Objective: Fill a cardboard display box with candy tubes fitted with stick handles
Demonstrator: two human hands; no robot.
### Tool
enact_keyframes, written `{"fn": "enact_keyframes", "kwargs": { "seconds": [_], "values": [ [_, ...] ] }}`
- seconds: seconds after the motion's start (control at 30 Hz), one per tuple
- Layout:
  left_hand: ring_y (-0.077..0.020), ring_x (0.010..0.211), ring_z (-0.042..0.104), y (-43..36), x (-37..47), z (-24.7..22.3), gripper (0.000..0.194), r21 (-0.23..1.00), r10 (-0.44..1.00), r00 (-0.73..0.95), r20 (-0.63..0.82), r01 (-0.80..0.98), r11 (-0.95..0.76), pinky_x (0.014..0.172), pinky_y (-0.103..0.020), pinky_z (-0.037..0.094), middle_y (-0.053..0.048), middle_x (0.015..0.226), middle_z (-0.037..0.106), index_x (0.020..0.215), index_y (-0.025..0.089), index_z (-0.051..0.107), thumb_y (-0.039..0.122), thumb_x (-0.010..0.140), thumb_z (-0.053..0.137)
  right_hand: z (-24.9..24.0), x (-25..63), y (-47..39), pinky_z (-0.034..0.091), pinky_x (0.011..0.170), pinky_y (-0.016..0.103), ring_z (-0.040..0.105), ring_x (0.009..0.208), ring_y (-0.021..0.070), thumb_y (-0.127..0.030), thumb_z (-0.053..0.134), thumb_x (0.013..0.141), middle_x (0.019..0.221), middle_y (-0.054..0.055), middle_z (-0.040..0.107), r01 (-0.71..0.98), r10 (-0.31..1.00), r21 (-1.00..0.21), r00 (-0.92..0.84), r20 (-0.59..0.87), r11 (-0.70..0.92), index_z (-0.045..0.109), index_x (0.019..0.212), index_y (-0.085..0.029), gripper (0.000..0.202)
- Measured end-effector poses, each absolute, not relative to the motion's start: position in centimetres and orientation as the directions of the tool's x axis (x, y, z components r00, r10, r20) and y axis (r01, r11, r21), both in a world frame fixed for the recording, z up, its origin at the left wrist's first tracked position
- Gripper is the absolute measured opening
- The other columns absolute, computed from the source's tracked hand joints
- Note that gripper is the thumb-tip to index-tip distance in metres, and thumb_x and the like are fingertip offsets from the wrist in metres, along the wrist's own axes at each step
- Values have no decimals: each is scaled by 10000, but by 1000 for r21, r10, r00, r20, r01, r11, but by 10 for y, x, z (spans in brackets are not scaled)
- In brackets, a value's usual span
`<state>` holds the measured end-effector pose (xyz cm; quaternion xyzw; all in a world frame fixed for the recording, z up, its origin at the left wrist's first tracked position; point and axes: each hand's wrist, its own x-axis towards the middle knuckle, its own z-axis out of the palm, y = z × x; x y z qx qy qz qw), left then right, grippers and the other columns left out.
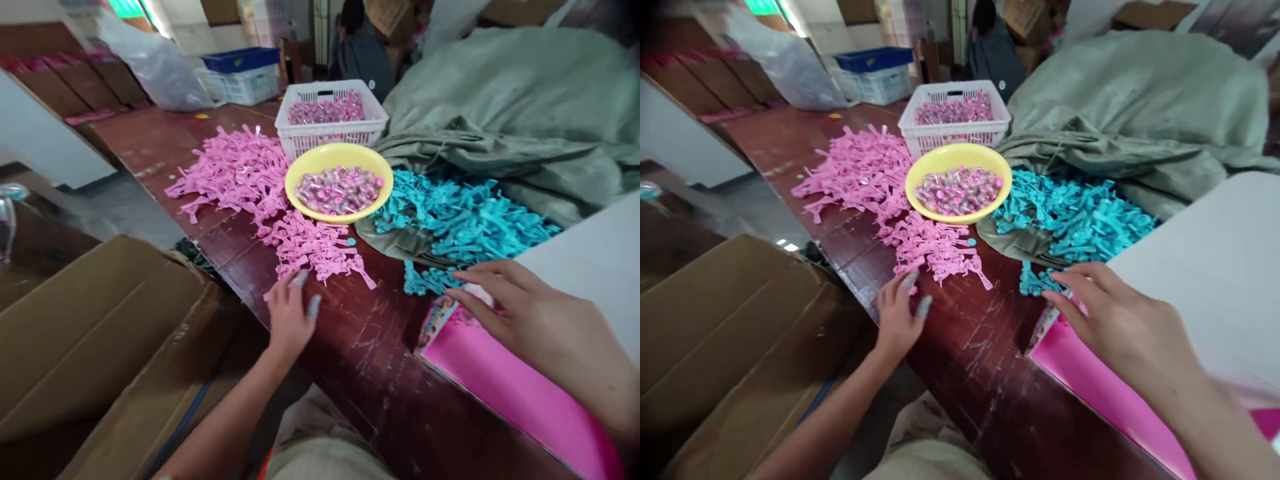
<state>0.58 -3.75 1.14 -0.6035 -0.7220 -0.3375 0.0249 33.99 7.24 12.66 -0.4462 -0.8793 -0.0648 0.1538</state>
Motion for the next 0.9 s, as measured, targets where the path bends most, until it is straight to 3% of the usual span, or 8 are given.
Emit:
{"fn": "enact_keyframes", "kwargs": {
  "seconds": [0.1, 0.2, 0.33, 0.43, 0.6, 0.7, 0.77, 0.9],
  "values": [
    [-352, 1141, 548, -44, -50, -3, 376, 316, 890, -333, 313, 920, 233, 1009, -530, 473, -195, 1230, 609, 1292, 101, 578, 219, 936, 551, 129, 253, 116, 553, 770, 359, 693, 1056, 269, -470, 420, 1040, 1240, 76, 703, 713, 708, -122, -631, 318, 690, 686, 1266, -279, 398],
    [-308, 1001, 584, -39, -53, -17, 334, 275, 934, -267, 235, 940, 200, 916, -471, 505, -166, 1073, 645, 1216, 110, 632, 127, 939, 446, 123, 160, 171, 485, 999, 383, 595, 1244, 282, -334, 420, 1047, 1321, 130, 663, 724, 756, -228, -645, 111, 651, 664, 1286, -196, 368],
    [-280, 970, 605, -28, -25, -23, 452, 398, 958, -150, 245, 916, 41, 889, -439, 529, -154, 1062, 640, 1318, 131, 600, 74, 949, 345, 112, 76, 221, 505, 922, 391, 652, 1099, 276, -385, 429, 1045, 1212, 148, 697, 744, 784, -286, -620, 40, 604, 693, 1230, -188, 378],
    [-282, 1160, 582, -23, -14, -21, 446, 455, 957, -139, 255, 890, 8, 1018, -439, 504, -179, 1257, 589, 1283, 132, 606, 41, 914, 373, 112, 49, 234, 514, 897, 399, 652, 1073, 280, -423, 499, 1015, 1270, 157, 642, 723, 770, -322, -638, 30, 611, 706, 1223, -213, 361],
    [-260, 1203, 576, -22, -22, -7, 442, 790, 950, -240, 202, 613, -13, 1088, -425, 474, -168, 1312, 564, 1290, 144, 562, 91, 852, 535, 127, 67, 225, 468, 1025, 417, 578, 1194, 288, -312, 555, 986, 1349, 165, 577, 642, 726, -384, -677, 120, 663, 637, 1293, -156, 354],
    [-208, 975, 646, -22, -25, 8, 292, 983, 960, -281, 4, 179, 48, 938, -350, 535, -99, 1095, 675, 1170, 164, 618, 309, 918, 639, 127, 108, 190, 529, 934, 427, 650, 1011, 257, -341, 527, 1002, 1141, 103, 680, 415, 623, -596, -759, 190, 688, 459, 1503, -183, 530],
    [-189, 919, 650, -20, -22, 19, 344, 996, 969, -235, -82, -57, 71, 895, -312, 535, -81, 1045, 702, 1121, 160, 650, 416, 897, 706, 120, 138, 160, 559, 883, 413, 681, 926, 227, -389, 495, 1020, 1075, 64, 703, 249, 542, -749, -823, 171, 614, 506, 1474, -255, 474],
    [-207, 986, 650, -14, -11, 38, 354, 993, 990, -123, -66, -107, 53, 943, -300, 507, -72, 1052, 730, 1109, 163, 727, 420, 868, 752, 98, 180, 115, 593, 860, 364, 719, 939, 194, -417, 588, 981, 1062, 43, 727, 121, 544, -933, -835, 90, 340, 645, 1213, -280, 276]
  ]
}}
